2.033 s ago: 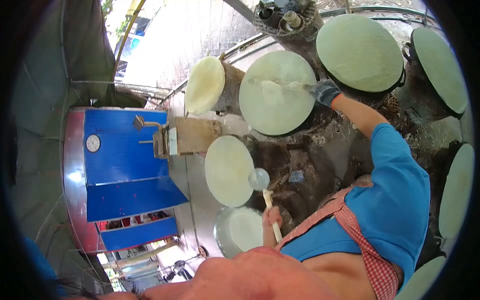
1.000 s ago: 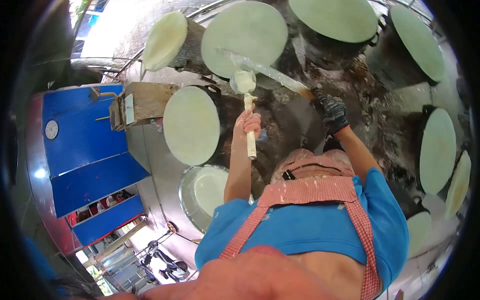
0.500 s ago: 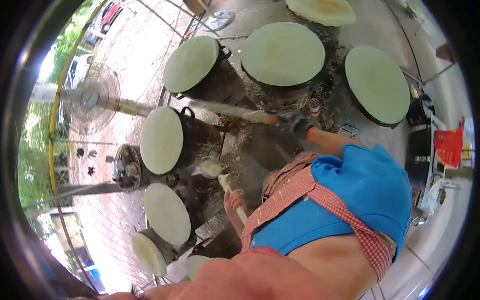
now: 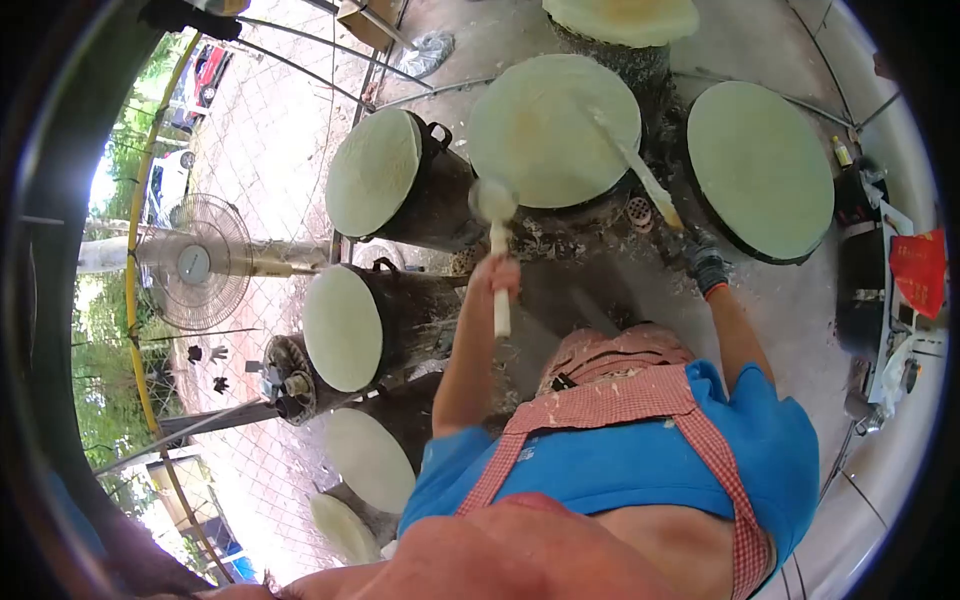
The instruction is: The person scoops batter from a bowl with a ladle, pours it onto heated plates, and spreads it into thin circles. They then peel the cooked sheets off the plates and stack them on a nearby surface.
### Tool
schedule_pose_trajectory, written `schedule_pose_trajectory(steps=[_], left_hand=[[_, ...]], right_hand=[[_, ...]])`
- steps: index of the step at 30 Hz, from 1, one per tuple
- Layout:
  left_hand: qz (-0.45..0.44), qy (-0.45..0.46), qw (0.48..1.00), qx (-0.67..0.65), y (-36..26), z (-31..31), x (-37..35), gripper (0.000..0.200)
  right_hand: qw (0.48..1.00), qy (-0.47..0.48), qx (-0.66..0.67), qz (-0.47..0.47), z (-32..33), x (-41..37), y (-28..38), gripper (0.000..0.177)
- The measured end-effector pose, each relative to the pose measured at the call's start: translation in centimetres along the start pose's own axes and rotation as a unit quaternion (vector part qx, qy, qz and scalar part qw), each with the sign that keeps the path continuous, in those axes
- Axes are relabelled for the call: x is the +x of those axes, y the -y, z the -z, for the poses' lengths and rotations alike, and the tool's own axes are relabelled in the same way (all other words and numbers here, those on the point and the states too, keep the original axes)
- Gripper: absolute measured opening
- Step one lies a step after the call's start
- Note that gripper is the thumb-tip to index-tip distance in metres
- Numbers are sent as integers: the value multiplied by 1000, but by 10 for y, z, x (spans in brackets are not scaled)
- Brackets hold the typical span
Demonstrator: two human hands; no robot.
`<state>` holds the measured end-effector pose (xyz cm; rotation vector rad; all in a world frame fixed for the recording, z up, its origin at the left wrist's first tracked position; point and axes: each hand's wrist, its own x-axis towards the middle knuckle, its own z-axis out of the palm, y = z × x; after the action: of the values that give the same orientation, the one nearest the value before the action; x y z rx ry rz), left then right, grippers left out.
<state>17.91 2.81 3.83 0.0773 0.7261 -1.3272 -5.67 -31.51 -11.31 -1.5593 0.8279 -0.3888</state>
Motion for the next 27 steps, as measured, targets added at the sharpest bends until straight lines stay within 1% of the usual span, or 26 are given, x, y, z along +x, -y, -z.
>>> schedule_pose_trajectory(steps=[1,2,3,4,5,6,7,8,9,10,11,12,13,14,16,17,18,19,20,21,22,23,24,25,26,27], left_hand=[[-98,4,989,110,-11,-18,23,19],[-98,69,980,156,-19,-42,45,15],[-145,101,965,192,-22,-62,65,14],[-211,53,936,276,-22,-82,83,15],[-275,4,893,356,-23,-97,100,16],[-273,5,892,360,-34,-104,120,16],[-248,-53,918,304,-47,-107,141,16],[-222,-112,937,244,-51,-109,150,16],[-221,-111,938,245,-54,-106,155,16],[-233,-118,935,239,-57,-101,158,17],[-246,-127,932,233,-57,-99,157,18],[-245,-128,933,232,-59,-95,154,18],[-244,-121,935,227,-63,-90,148,18],[-243,-115,937,222,-65,-85,140,18],[-256,-103,935,221,-64,-78,128,19],[-269,-87,934,219,-63,-76,123,19],[-268,-86,935,217,-60,-76,118,19],[-270,-95,934,212,-56,-76,114,20],[-272,-102,934,207,-54,-78,112,21],[-270,-98,936,205,-54,-77,113,21],[-269,-108,937,193,-54,-75,113,21],[-268,-120,939,181,-54,-72,112,22],[-266,-120,940,176,-53,-70,109,22],[-240,-101,953,153,-54,-69,105,22],[-213,-83,965,127,-53,-70,99,21],[-194,-33,974,112,-52,-72,83,21]], right_hand=[[998,-1,-56,-9,-18,-7,29,25],[991,3,-125,51,-29,0,33,25],[975,-1,-193,111,-39,7,36,26],[976,-5,-189,110,-47,15,46,26],[992,24,-108,65,-61,19,64,28],[998,52,-27,22,-74,25,78,31],[998,48,-26,22,-84,33,83,31],[997,71,6,-9,-94,40,86,33],[994,94,37,-39,-102,44,89,35],[994,93,37,-39,-106,45,90,35],[993,97,-61,26,-109,39,93,33],[978,100,-158,89,-113,35,97,32],[979,101,-157,86,-111,36,103,32],[962,91,-252,47,-105,34,120,30],[936,78,-343,9,-99,27,159,28],[935,67,-350,2,-96,28,163,27],[945,60,-320,6,-101,33,154,26],[967,61,-248,10,-106,38,139,25],[987,77,-138,-9,-110,46,120,24],[994,87,-62,-26,-118,46,112,23],[993,101,-65,-15,-121,44,103,22],[984,112,-133,27,-123,36,102,21],[945,82,-293,121,-124,11,136,19],[943,85,-298,121,-121,9,134,19],[981,138,-138,14,-118,7,131,19],[978,185,26,-94,-115,6,128,19]])
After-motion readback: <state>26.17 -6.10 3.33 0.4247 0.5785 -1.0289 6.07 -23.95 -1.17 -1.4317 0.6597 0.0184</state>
